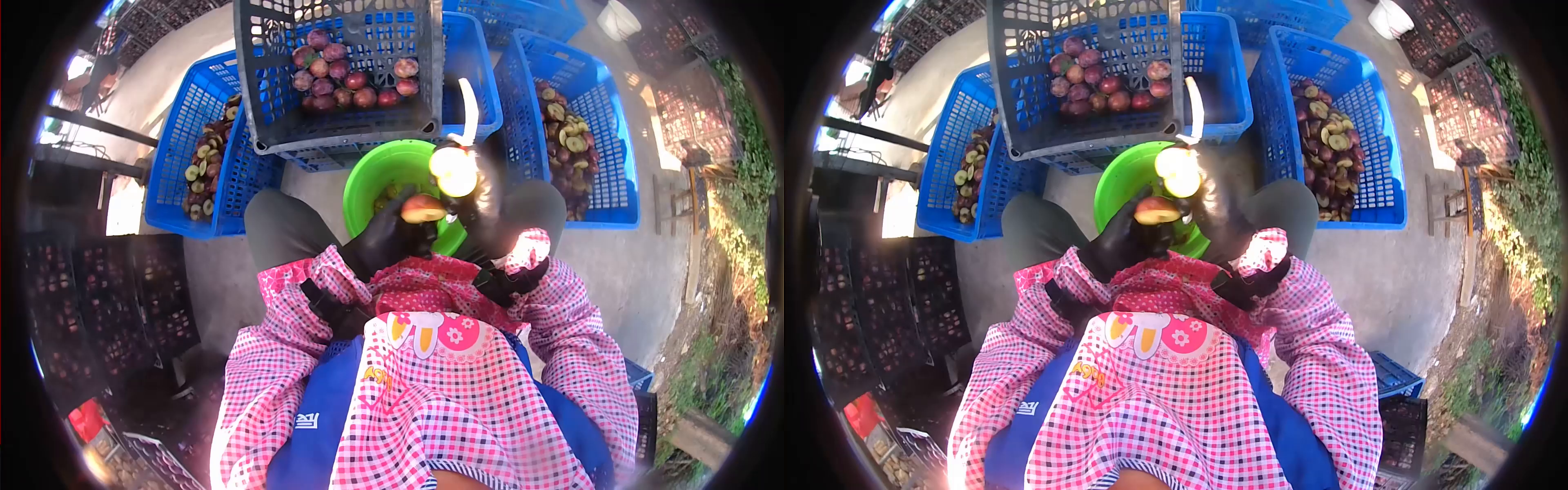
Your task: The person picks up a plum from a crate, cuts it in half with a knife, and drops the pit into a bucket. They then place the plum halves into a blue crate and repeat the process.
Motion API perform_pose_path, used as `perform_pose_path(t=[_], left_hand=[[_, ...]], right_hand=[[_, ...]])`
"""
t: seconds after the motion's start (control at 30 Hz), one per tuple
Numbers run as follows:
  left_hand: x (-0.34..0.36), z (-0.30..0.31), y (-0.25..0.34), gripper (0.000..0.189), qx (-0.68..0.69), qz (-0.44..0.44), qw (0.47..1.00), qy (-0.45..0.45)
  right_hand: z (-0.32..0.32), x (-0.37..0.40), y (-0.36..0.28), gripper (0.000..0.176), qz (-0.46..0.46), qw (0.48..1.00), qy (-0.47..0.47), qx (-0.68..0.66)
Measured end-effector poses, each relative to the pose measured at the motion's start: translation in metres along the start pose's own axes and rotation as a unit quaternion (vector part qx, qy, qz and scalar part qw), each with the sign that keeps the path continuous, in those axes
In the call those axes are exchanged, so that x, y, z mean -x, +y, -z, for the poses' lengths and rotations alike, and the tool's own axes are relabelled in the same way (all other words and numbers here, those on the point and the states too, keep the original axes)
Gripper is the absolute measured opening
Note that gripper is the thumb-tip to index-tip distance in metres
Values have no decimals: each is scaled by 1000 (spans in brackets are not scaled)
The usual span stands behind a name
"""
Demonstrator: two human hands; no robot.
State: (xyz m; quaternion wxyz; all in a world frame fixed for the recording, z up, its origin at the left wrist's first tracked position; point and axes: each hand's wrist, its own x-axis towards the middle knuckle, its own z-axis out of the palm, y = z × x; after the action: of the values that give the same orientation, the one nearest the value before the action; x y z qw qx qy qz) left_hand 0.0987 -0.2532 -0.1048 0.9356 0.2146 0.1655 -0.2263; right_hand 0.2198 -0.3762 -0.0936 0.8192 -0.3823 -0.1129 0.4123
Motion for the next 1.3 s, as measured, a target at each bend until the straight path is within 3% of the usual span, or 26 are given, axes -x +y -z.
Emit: perform_pose_path(t=[0.03, 0.07, 0.1, 0.17, 0.2, 0.33, 0.4, 0.5, 0.57, 0.6, 0.63, 0.7, 0.73, 0.8, 0.83, 0.9, 0.93, 0.97, 1.0, 1.03, 1.07, 1.1, 1.17, 1.2, 1.27, 1.3], left_hand=[[2, -16, 0, 49, 26, -18, 997, 70], [1, -25, 0, 49, 52, -40, 988, 138], [-1, -16, 0, 49, 50, -42, 989, 132], [-2, 20, -9, 48, 127, -27, 991, 43], [0, 14, -9, 63, 166, -52, 983, 51], [1, -10, -4, 61, 141, -150, 971, 125], [5, -2, -1, 61, 153, -150, 976, 49], [7, 6, 0, 60, 149, -135, 980, 10], [4, 12, -2, 60, 129, -128, 983, 23], [2, 12, -4, 60, 108, -122, 986, 35], [4, -11, -1, 61, 112, -143, 979, 95], [8, -35, 6, 60, 190, -119, 964, 142], [11, -28, 0, 60, 189, -114, 965, 144], [15, 1, -13, 59, -146, -207, 956, 150], [14, 9, -12, 59, -148, -207, 955, 150], [12, 12, -2, 58, 36, -112, 992, 50], [15, 5, 1, 56, -18, -143, 985, 91], [25, 2, 13, 56, -106, -189, 961, 169], [43, 5, 29, 57, -191, -232, 922, 245], [69, 13, 51, 55, -257, -335, 845, 327], [106, 51, 84, 53, -281, -377, 798, 377], [138, 37, 114, 53, -432, -406, 612, 524], [171, 33, 165, 51, -610, -395, 291, 623], [163, 25, 180, 51, -614, -396, 289, 619], [122, 10, 211, 47, -736, -423, 156, 506], [85, 13, 225, 43, -724, -414, 303, 462]], right_hand=[[8, 2, 15, 34, 21, 998, 38, 54], [21, -1, 25, 33, 68, 987, 2, 146], [31, -4, 34, 36, 87, 983, 0, 161], [-11, 3, 2, 43, 25, 997, 41, 66], [-10, 2, 2, 43, 25, 997, 41, 66], [6, -3, 7, 45, 33, 996, 19, 78], [13, 0, 2, 45, 53, 994, 10, 93], [-1, 6, -23, 44, -14, 998, -49, 42], [-12, 7, -30, 38, 4, 986, 81, 148], [-12, 8, -33, 32, 17, 952, 69, 299], [-8, 4, -19, 36, 56, 954, -45, 291], [-19, 6, -28, 49, 192, 811, -137, 535], [-14, 5, -27, 58, 75, 803, -90, 585], [-9, 3, -19, 58, 41, 790, -74, 608], [-4, 1, -11, 57, 6, 775, -60, 629], [8, 1, 6, 55, 57, 814, -74, 573], [7, 2, 1, 50, 64, 839, -65, 536], [7, 2, -8, 44, 72, 862, -56, 498], [1, 4, -32, 33, 35, 818, 44, 573], [10, 8, -50, 28, 180, 848, 110, 486], [23, 9, -84, 26, 211, 814, 149, 520], [31, 13, -122, 27, 243, 762, 173, 575], [57, 23, -168, 30, 238, 639, 278, 676], [63, 23, -177, 30, 245, 661, 308, 639], [84, 20, -187, 31, 239, 703, 344, 574], [86, 18, -183, 31, 239, 703, 346, 573]])
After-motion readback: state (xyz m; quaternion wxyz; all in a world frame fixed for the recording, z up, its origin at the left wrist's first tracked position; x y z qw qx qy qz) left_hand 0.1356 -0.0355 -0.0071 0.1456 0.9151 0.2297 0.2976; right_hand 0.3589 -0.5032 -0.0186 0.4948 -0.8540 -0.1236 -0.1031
